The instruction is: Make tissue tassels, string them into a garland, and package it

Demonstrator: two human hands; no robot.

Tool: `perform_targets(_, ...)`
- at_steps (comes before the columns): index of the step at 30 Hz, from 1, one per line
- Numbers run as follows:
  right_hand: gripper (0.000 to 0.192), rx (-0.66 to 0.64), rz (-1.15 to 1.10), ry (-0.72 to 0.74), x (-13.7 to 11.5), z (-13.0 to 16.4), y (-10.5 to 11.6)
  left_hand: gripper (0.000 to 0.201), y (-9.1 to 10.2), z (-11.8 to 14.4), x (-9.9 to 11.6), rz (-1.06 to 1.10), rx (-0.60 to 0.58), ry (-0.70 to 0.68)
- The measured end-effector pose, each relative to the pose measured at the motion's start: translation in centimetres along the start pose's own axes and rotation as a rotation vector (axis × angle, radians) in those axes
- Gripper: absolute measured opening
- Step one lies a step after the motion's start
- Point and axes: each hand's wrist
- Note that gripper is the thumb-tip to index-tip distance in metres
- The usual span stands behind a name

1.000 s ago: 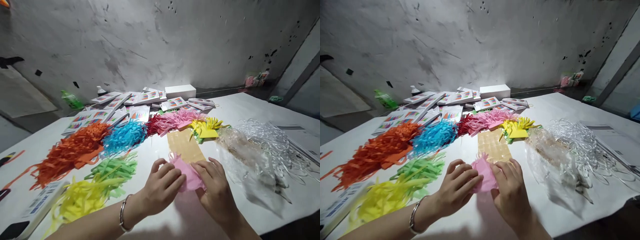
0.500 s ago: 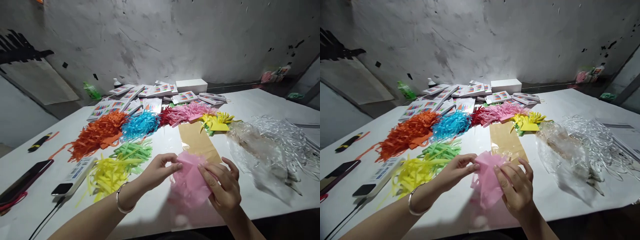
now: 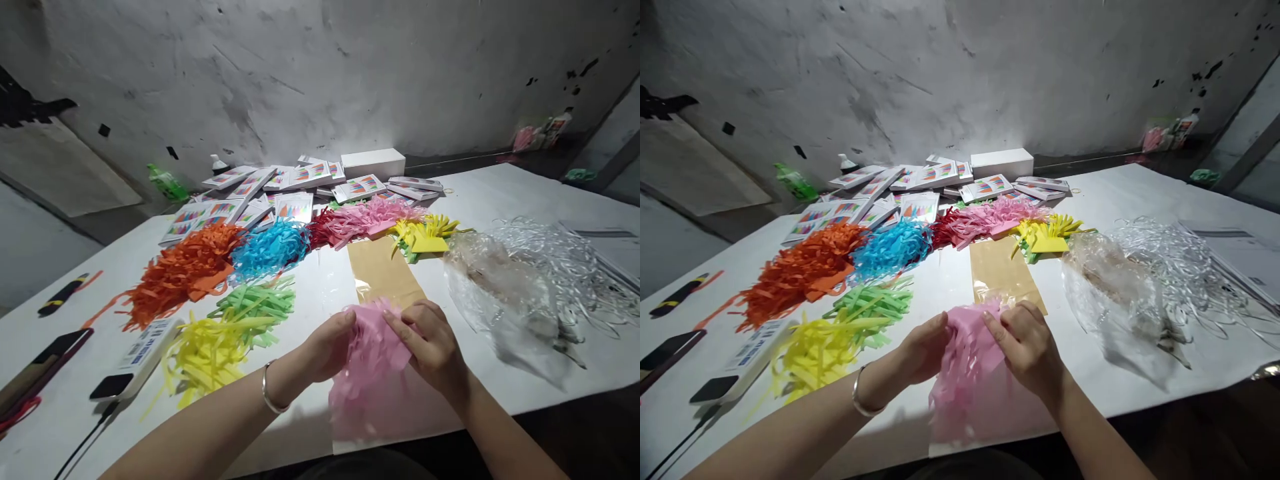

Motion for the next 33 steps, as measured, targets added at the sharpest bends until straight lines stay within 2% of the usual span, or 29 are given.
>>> perform_targets(3, 0.043, -0.025, 0.145, -0.005, 2.1, -0.4, 2.2, 0.064, -0.4, -1.7, -0.7, 0.089, -0.143, 0.124)
perform_targets(6, 0.046, 0.060, 0.375, -0.026, 3.4, -0.3, 5.8, 0.048, -1.1, -2.1, -0.9, 0.100, -0.281, 0.274)
perform_targets(8, 0.044, 0.164, 0.537, 0.001, 3.1, 0.2, 7.7, 0.044, -1.3, -1.1, 0.0, 0.060, -0.266, 0.287)
perform_targets(10, 0.033, 0.126, 0.594, 0.072, 1.8, 1.0, 8.0, 0.059, -0.9, 1.0, 1.6, -0.019, -0.202, 0.277)
perform_targets(12, 0.035, -0.086, 0.498, 0.151, -0.1, 1.8, 6.4, 0.067, 0.3, 3.8, 3.4, -0.139, -0.113, 0.340)
perform_targets(14, 0.040, -0.286, 0.316, 0.182, -2.4, 2.7, 3.1, 0.064, 2.2, 6.9, 5.0, -0.297, 0.042, 0.466)
perform_targets(17, 0.037, -0.395, 0.087, 0.160, -5.6, 4.1, -2.4, 0.054, 4.8, 11.3, 6.2, -0.653, 0.237, 0.611)
perform_targets(19, 0.038, -0.435, 0.002, 0.121, -7.1, 4.8, -5.1, 0.047, 5.7, 13.1, 5.8, -1.056, 0.369, 0.544)
perform_targets(21, 0.041, -0.461, -0.040, 0.075, -8.1, 5.1, -6.6, 0.037, 5.4, 13.8, 4.2, -1.512, 0.448, 0.331)
perform_targets(22, 0.043, -0.469, -0.054, 0.061, -8.3, 5.1, -6.9, 0.033, 5.0, 13.7, 3.2, -1.695, 0.418, 0.213)
perform_targets(23, 0.045, -0.478, -0.069, 0.057, -8.5, 5.0, -7.1, 0.031, 4.4, 13.3, 1.9, -1.835, 0.342, 0.109)
perform_targets(25, 0.041, -0.505, -0.105, 0.065, -8.8, 4.7, -7.1, 0.033, 3.3, 12.2, -0.5, -1.955, 0.100, 0.036)
perform_targets(27, 0.034, -0.519, -0.136, 0.071, -9.0, 4.3, -6.7, 0.037, 2.5, 11.3, -2.5, -2.023, -0.013, 0.060)
perform_targets(30, 0.036, -0.508, -0.119, 0.073, -9.1, 3.9, -5.6, 0.032, 2.4, 11.2, -3.8, -2.088, 0.003, 0.138)
perform_targets(31, 0.038, -0.494, -0.103, 0.084, -9.1, 3.9, -5.1, 0.028, 2.5, 11.5, -3.8, -2.095, 0.017, 0.127)
perform_targets(33, 0.038, -0.424, -0.112, 0.133, -9.2, 3.9, -4.1, 0.023, 2.7, 12.1, -3.5, -2.085, 0.030, 0.019)
Point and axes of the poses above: each hand's wrist, its own z-axis away from the middle knuckle, its own y-axis out of the back of the hand, x = y × z, and after that the axes turned 14 degrees about -x, right-handed
